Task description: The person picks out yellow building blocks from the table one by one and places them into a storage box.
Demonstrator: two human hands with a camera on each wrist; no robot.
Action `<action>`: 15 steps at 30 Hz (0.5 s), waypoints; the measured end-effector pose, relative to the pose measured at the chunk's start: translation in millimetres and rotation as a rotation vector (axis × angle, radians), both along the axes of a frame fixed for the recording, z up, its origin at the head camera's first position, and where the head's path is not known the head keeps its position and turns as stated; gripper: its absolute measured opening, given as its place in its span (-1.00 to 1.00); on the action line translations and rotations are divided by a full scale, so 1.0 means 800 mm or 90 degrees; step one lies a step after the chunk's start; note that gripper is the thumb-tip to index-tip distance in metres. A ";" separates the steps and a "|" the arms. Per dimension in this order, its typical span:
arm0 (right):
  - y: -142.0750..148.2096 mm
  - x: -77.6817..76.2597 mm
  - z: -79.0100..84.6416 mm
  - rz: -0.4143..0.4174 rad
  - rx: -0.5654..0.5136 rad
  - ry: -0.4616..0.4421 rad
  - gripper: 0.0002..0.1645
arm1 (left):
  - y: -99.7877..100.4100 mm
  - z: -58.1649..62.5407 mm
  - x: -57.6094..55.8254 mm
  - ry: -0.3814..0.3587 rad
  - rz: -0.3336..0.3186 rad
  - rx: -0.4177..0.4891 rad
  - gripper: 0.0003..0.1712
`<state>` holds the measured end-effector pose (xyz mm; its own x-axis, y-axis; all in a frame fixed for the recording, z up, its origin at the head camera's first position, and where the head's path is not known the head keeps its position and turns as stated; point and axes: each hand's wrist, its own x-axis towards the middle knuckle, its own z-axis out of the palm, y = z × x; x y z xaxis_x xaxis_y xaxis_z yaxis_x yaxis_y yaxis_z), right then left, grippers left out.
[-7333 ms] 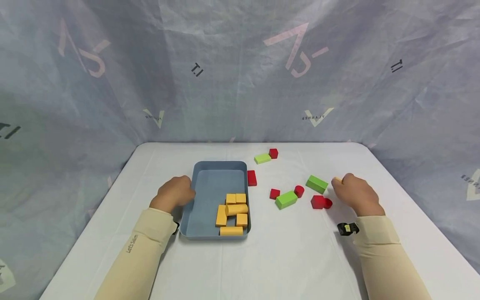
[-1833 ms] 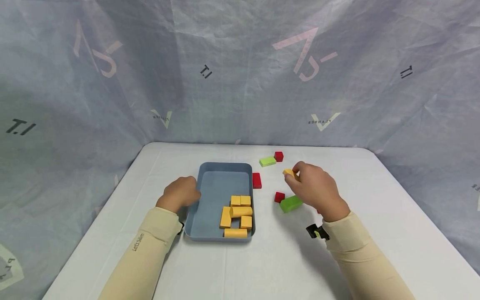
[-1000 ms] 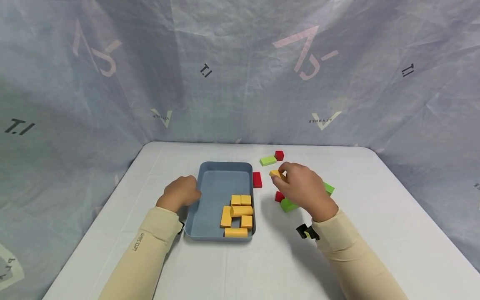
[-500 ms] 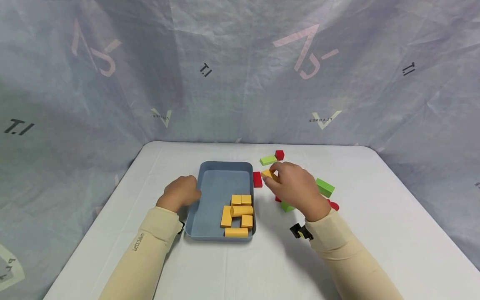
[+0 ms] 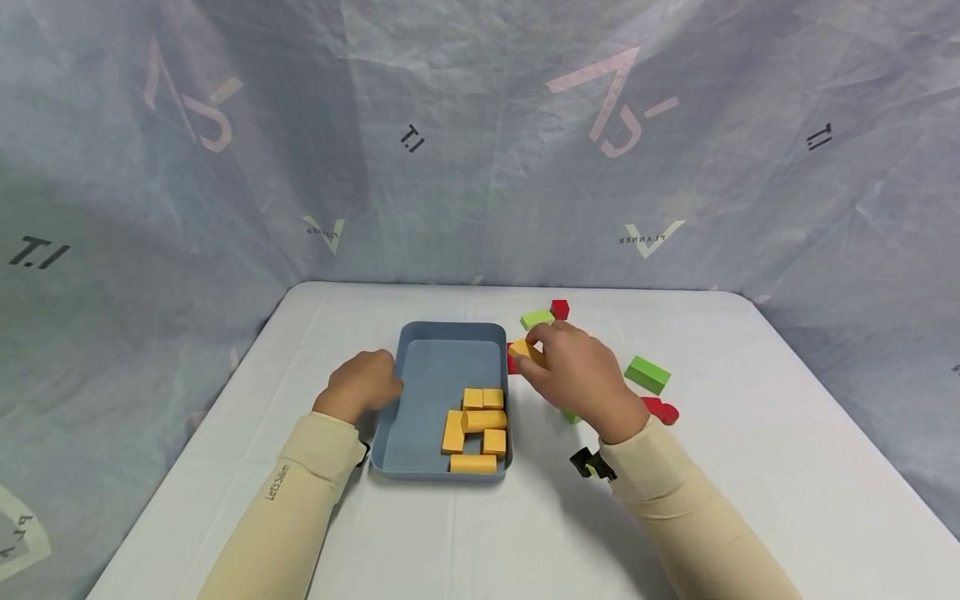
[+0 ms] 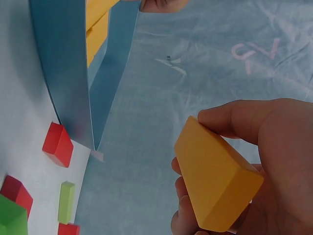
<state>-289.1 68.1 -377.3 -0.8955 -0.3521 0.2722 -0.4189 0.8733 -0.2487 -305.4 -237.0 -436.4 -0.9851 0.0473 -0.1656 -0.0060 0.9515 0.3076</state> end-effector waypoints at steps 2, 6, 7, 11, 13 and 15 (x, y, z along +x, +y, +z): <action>-0.002 0.001 -0.001 0.007 -0.001 0.004 -0.56 | 0.000 0.000 0.000 0.000 0.001 0.000 -0.81; -0.006 0.002 -0.002 0.011 0.000 0.004 -0.54 | -0.001 -0.001 -0.001 0.001 0.002 0.000 -0.82; -0.007 0.002 -0.002 0.012 0.002 0.004 -0.53 | -0.001 -0.001 -0.001 0.000 0.003 0.001 -0.82; -0.013 0.003 -0.002 0.016 0.007 0.006 -0.55 | -0.002 -0.002 -0.002 -0.004 0.004 0.001 -0.82; -0.015 0.002 -0.003 0.019 0.007 0.008 -0.56 | -0.002 -0.002 -0.002 -0.004 0.001 0.001 -0.82; -0.017 0.002 -0.004 0.022 0.010 0.010 -0.58 | -0.002 -0.003 -0.003 -0.002 0.001 -0.001 -0.83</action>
<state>-287.1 54.1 -380.7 -0.8783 -0.3874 0.2803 -0.4531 0.8616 -0.2288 -307.5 -238.8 -438.5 -0.9846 0.0451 -0.1692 -0.0091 0.9518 0.3065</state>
